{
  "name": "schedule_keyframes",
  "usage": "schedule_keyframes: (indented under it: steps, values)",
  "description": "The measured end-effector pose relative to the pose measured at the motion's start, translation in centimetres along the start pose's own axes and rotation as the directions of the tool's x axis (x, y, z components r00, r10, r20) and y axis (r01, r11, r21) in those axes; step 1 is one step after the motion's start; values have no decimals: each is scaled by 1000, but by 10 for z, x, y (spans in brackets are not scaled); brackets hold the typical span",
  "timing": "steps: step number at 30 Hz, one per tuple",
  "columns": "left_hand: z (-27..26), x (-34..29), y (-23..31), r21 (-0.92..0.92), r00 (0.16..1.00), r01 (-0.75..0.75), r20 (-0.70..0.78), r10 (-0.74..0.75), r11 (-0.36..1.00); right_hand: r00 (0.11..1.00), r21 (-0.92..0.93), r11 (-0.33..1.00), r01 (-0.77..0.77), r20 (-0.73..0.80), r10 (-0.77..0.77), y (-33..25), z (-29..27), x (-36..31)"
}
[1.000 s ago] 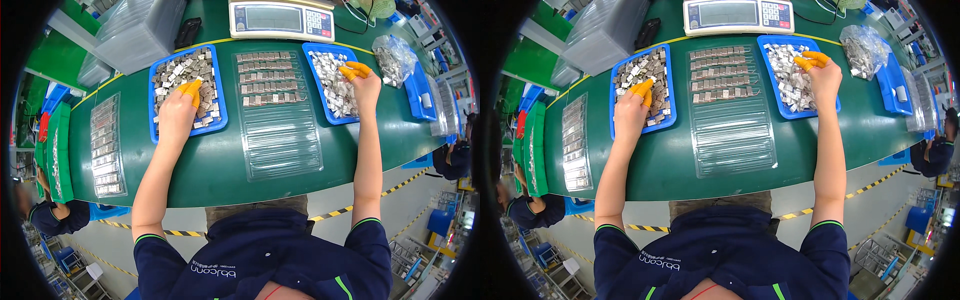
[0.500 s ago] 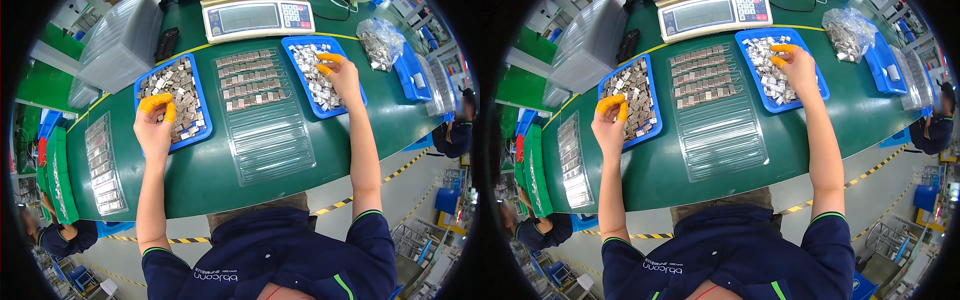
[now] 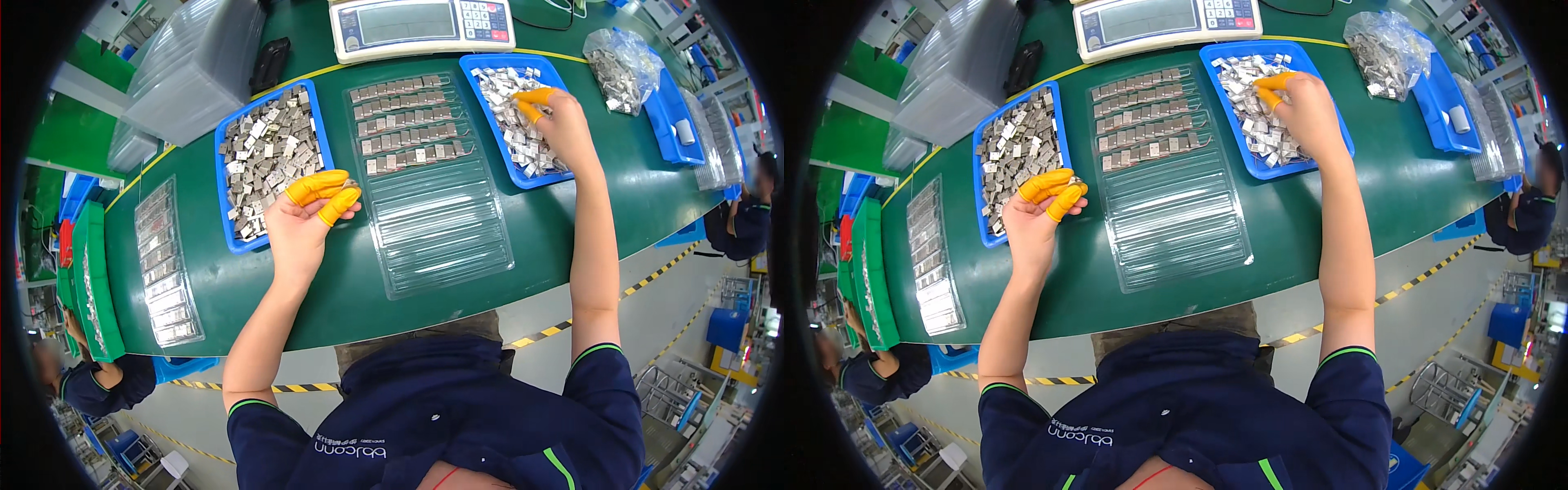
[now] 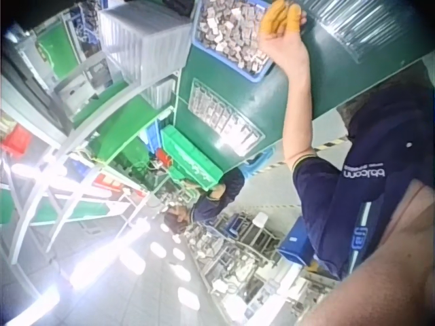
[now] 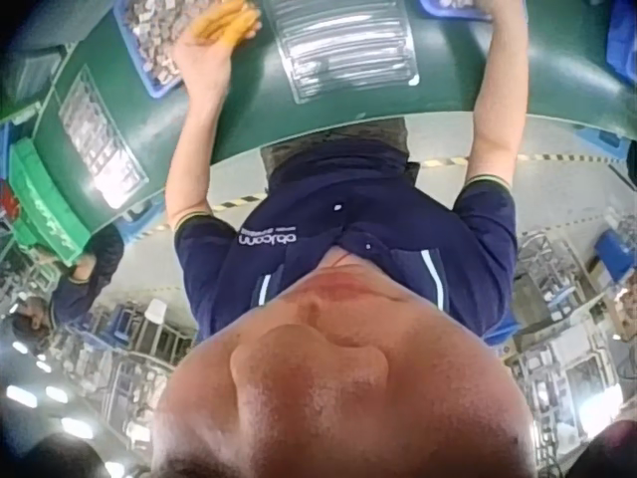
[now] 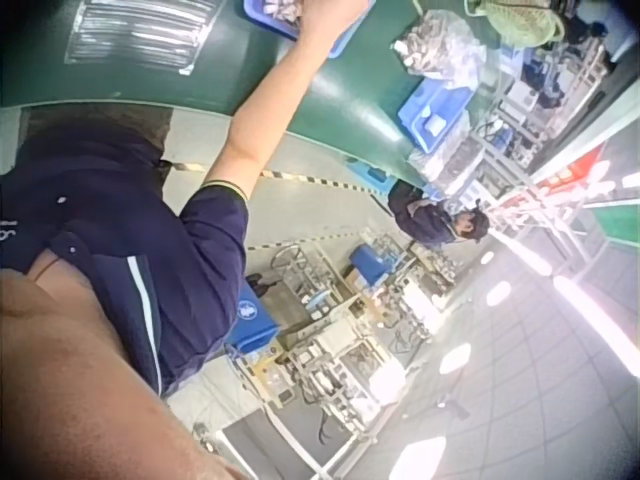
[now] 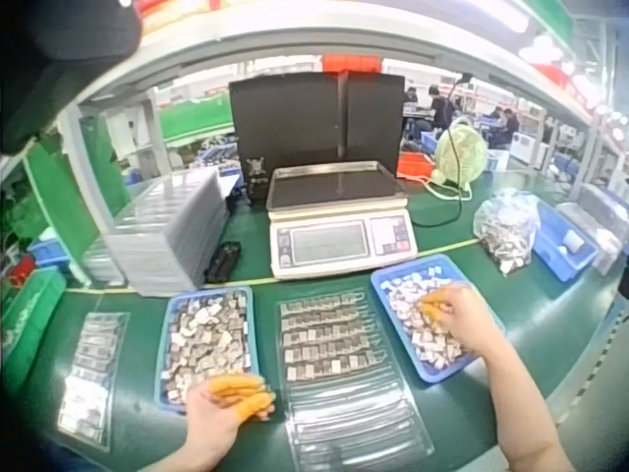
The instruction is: The person picks small metallic components from a blue tray and places them into a clear plastic tray with multiple compartments. They handle the components one at a time, arranging them in rows within the compartments. The person also uses a digital scale to weigh a batch of components.
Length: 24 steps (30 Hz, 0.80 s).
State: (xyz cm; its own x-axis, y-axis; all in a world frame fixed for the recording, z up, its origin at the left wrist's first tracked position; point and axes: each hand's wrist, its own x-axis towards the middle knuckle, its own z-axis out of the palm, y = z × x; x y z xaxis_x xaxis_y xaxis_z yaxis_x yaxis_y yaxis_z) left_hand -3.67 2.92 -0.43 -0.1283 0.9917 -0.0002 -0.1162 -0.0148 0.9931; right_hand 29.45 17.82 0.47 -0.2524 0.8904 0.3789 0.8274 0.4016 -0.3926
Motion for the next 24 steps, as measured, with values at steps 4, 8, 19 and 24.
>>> schedule_keyframes:
  steps: [4, 8, 19, 24]
  values:
    - [5, -3, -4, -13, 1000, -21, 19, 21, 1000, 945, -41, 997, 59, -321, -69, -7, -6, 4]
    - [6, -6, -9, -108, 997, 63, 48, -58, 992, 876, -41, 996, 79, -475, -89, -35, -23, 7]
    - [13, -18, -10, -151, 993, 120, 42, -115, 981, 905, 805, 495, -327, 418, -81, -153, 31, -51]
    - [16, -26, -18, -171, 988, 153, 33, -150, 973, 888, 766, 545, -342, 453, -81, -152, 31, -49]
